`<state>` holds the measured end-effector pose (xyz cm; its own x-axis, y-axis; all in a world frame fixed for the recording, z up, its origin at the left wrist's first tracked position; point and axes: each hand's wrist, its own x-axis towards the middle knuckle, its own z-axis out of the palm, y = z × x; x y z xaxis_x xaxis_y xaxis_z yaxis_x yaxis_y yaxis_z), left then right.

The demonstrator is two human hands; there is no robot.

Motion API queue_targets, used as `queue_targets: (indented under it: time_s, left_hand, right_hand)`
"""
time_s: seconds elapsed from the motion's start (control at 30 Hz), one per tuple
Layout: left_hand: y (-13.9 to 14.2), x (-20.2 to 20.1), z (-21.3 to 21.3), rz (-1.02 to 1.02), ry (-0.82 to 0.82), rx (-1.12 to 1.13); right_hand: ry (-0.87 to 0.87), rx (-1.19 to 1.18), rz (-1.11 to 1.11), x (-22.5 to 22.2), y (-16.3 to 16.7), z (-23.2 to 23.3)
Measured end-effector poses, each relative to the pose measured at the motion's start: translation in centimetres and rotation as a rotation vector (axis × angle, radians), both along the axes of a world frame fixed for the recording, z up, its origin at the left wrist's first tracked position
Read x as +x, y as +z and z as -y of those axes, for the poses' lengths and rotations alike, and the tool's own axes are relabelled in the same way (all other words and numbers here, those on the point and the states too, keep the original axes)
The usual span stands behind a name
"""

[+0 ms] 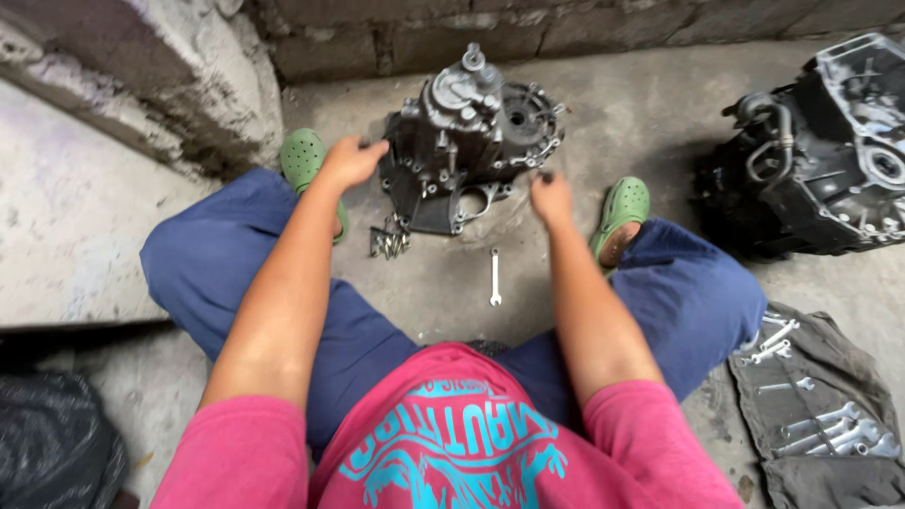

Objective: The person sits on the floor and uses a wrench to tighten bolts on a disassembled engine block. They repeatedly reposition the engine part and adjust multiple bolts around its perimeter.

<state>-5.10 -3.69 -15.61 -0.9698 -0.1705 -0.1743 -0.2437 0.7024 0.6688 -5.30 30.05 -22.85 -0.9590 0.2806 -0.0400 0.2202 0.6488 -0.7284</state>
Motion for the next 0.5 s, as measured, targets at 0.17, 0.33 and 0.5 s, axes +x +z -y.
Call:
queue_targets:
  time_s: [0.17,0.33,0.5]
  left_hand:
    - [0.8,-2.5,-2.0,-0.088,0.175,0.083]
    - [-2.9,-2.4,-4.9,-0.15,0.105,0.232]
    - [-7.7,-1.3,-6.7,-0.201,0.069,0.249]
  right_hand:
    - [0.187,0.069,-0.273,-4.1,6.2,-1.3]
    - [0.397,0.068,-0.271,-4.4,8.5,-2.0]
    - [0.384,0.235,-0.277,-5.8,4.9,-1.3]
